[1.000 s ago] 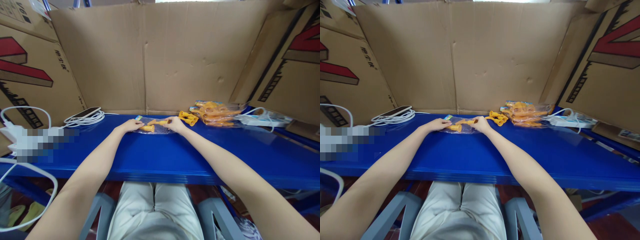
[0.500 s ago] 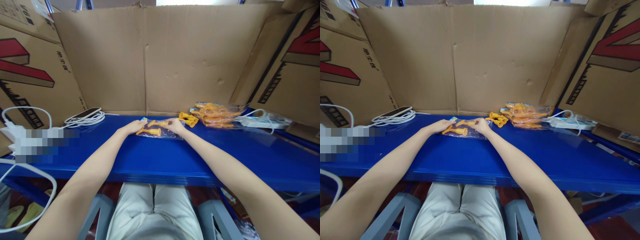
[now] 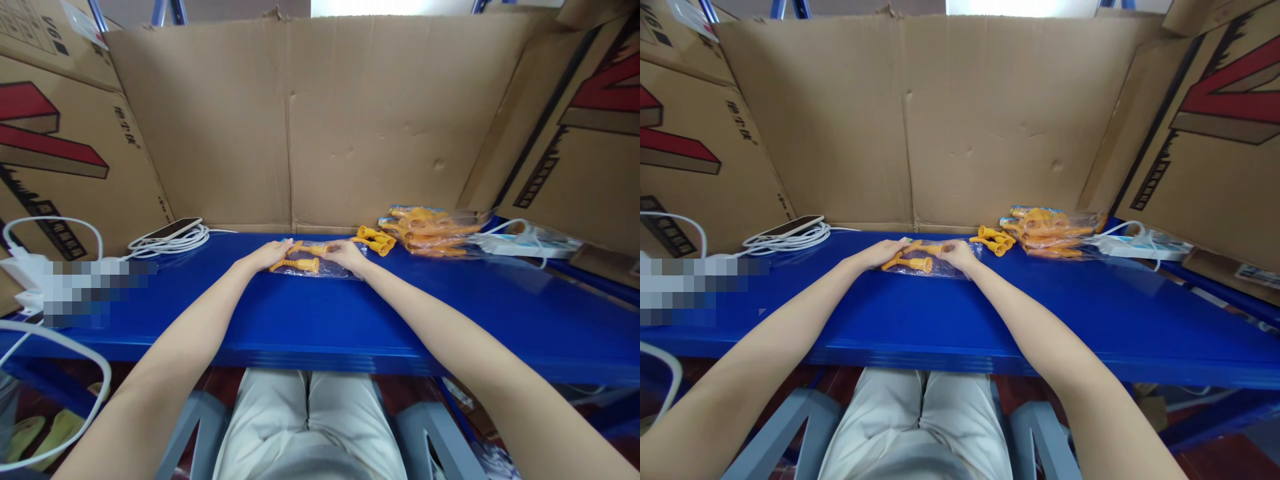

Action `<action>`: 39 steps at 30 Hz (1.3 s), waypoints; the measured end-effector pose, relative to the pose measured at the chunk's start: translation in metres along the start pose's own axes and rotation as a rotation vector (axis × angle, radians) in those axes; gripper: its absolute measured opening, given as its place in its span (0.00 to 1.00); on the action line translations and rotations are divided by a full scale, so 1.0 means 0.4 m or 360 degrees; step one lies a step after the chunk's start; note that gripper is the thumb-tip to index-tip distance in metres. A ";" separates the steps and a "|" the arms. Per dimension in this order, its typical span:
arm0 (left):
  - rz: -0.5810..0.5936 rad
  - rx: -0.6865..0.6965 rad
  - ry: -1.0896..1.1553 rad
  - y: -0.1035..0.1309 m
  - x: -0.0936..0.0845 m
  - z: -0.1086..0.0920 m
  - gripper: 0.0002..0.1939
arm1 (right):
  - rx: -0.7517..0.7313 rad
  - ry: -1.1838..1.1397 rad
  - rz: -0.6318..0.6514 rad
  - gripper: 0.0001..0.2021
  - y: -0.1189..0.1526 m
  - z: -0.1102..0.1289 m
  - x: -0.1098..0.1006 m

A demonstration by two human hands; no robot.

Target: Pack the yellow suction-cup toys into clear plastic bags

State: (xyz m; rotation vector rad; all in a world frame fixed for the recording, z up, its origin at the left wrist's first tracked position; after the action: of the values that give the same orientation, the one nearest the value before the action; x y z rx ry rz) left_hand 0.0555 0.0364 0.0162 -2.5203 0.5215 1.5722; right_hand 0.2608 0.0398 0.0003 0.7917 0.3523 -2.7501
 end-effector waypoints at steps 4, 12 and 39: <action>-0.0004 0.0011 0.0013 0.004 -0.001 -0.004 0.33 | 0.0069 -0.0235 0.0068 0.14 0.010 0.008 0.012; 0.0146 0.0015 -0.0008 0.003 0.015 0.000 0.33 | 0.0014 -0.0362 0.0147 0.13 0.005 0.004 0.018; -0.0312 -0.0342 -0.0351 0.017 -0.058 0.046 0.32 | 0.0604 0.1483 0.0028 0.20 0.021 -0.099 -0.204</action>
State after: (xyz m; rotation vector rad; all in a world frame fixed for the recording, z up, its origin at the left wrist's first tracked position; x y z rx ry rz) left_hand 0.0283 0.0406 0.0292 -2.4067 0.0789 1.8833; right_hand 0.3491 0.0582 0.0110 2.1296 -0.0337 -2.2624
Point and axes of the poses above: each hand's wrist, its own y-axis away from the middle knuckle, its own x-axis out of the palm, z = x × y, the point moved 6 cm from there along -y, towards the middle knuckle, and after that the axes turned 12 degrees about z, right-handed, at the moved point
